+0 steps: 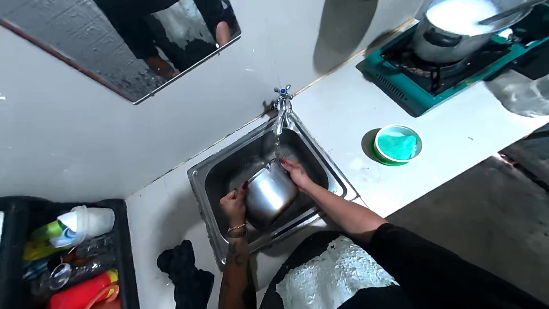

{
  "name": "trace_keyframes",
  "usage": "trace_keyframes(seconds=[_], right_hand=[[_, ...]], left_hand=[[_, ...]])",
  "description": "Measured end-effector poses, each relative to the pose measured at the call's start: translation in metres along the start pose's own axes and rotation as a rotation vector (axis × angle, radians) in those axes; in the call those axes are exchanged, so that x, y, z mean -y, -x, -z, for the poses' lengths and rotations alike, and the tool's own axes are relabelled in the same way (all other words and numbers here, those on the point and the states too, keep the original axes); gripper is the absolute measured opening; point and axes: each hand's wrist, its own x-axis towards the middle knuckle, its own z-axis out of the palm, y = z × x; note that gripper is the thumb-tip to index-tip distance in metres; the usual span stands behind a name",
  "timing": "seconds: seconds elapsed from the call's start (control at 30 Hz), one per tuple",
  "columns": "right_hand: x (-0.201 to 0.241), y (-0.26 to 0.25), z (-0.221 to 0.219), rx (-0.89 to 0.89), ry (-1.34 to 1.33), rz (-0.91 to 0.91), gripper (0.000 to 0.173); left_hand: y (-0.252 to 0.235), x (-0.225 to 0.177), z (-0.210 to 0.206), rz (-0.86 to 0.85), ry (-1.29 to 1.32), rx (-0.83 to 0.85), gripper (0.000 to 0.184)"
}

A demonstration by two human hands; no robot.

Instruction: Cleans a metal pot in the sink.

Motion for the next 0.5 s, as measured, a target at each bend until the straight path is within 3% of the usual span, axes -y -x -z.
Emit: trace_keyframes(seconds=[0.1,0.17,0.27,0.37,0.43,0.5], right_hand=[[0.013,0.005,-0.007,0.071,0.246,0.136,0.042],[0.008,0.002,-0.005,0.077,0.306,0.094,0.047],[-0.019,-0.008,0.011,-0.123,-0.011,-0.175,0.039],[-0.022,-0.005,0.031,-0.287,-0.354,-0.388,0.038],[-0.015,-0.009,0.041,-0.302,-0.445,-0.392,0.045],[-0.005,-0.015,0.048,-0.281,-0.403,-0.284,0.044]], left_hand=[[0.0,-0.001,-0.006,0.059,-0.251,0.017,0.051],[0.003,0.0,-0.013,0.082,-0.355,0.039,0.051],[0.008,0.01,-0.021,-0.059,-0.401,-0.021,0.055],[0.008,0.027,-0.035,-0.356,-0.451,-0.079,0.058],[0.001,0.034,-0.044,-0.456,-0.463,0.039,0.059],[-0.008,0.05,-0.06,-0.536,-0.496,0.125,0.06]])
